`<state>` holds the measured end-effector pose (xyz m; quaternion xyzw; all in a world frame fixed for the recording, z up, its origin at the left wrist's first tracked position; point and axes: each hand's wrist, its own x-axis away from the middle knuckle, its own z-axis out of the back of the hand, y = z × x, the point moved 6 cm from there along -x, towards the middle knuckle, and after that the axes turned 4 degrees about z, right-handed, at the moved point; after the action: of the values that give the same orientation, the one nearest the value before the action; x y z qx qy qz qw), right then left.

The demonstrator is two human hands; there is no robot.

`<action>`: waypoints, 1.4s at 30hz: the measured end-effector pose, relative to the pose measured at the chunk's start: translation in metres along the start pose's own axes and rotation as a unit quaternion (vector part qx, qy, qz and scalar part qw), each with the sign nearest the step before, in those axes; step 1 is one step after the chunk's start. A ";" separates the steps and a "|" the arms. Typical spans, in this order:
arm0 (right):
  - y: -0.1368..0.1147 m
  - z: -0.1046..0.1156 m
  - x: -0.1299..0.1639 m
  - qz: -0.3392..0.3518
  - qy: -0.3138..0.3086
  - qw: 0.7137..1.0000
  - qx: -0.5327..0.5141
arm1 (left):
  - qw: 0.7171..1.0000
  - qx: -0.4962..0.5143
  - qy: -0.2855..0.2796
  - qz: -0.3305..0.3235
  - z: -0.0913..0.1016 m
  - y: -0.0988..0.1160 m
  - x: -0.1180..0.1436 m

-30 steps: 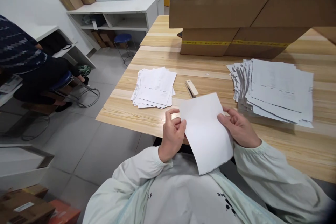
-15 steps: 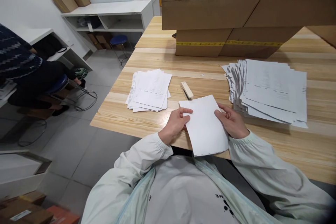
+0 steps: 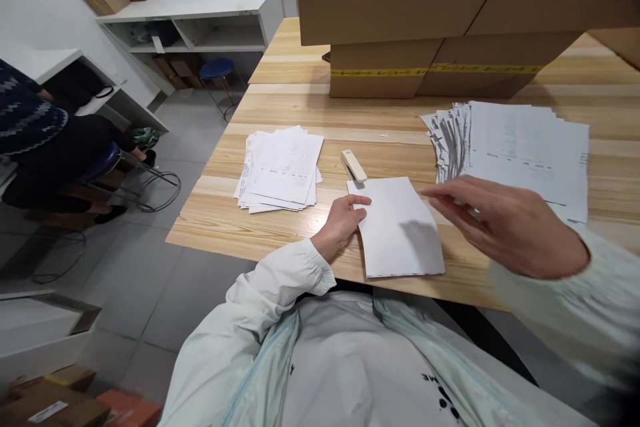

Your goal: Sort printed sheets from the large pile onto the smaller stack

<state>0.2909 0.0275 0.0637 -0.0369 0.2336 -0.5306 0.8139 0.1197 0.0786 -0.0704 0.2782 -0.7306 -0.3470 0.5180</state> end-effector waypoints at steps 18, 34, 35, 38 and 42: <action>0.015 -0.121 -0.140 -0.106 -0.157 0.980 0.056 | 1.000 -0.030 0.001 0.006 0.026 0.008 -0.006; -0.004 -0.171 -0.163 -0.009 -0.042 0.998 0.041 | 0.999 -0.031 -0.012 0.019 0.026 0.014 -0.010; -0.005 -0.165 -0.165 -0.007 -0.030 0.999 0.036 | 0.999 -0.034 -0.011 0.020 0.026 0.014 -0.007; -0.008 -0.129 -0.157 0.011 0.024 1.000 0.007 | 0.999 -0.049 -0.017 0.015 0.034 0.010 0.015; -0.010 -0.070 -0.083 -0.027 0.114 0.987 -0.110 | 0.988 -0.106 0.037 -0.109 0.073 0.007 0.070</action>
<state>0.2258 0.1093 0.0331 -0.0719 0.3813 -0.5238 0.7583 0.0284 0.0449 -0.0417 0.3124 -0.6357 -0.4662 0.5301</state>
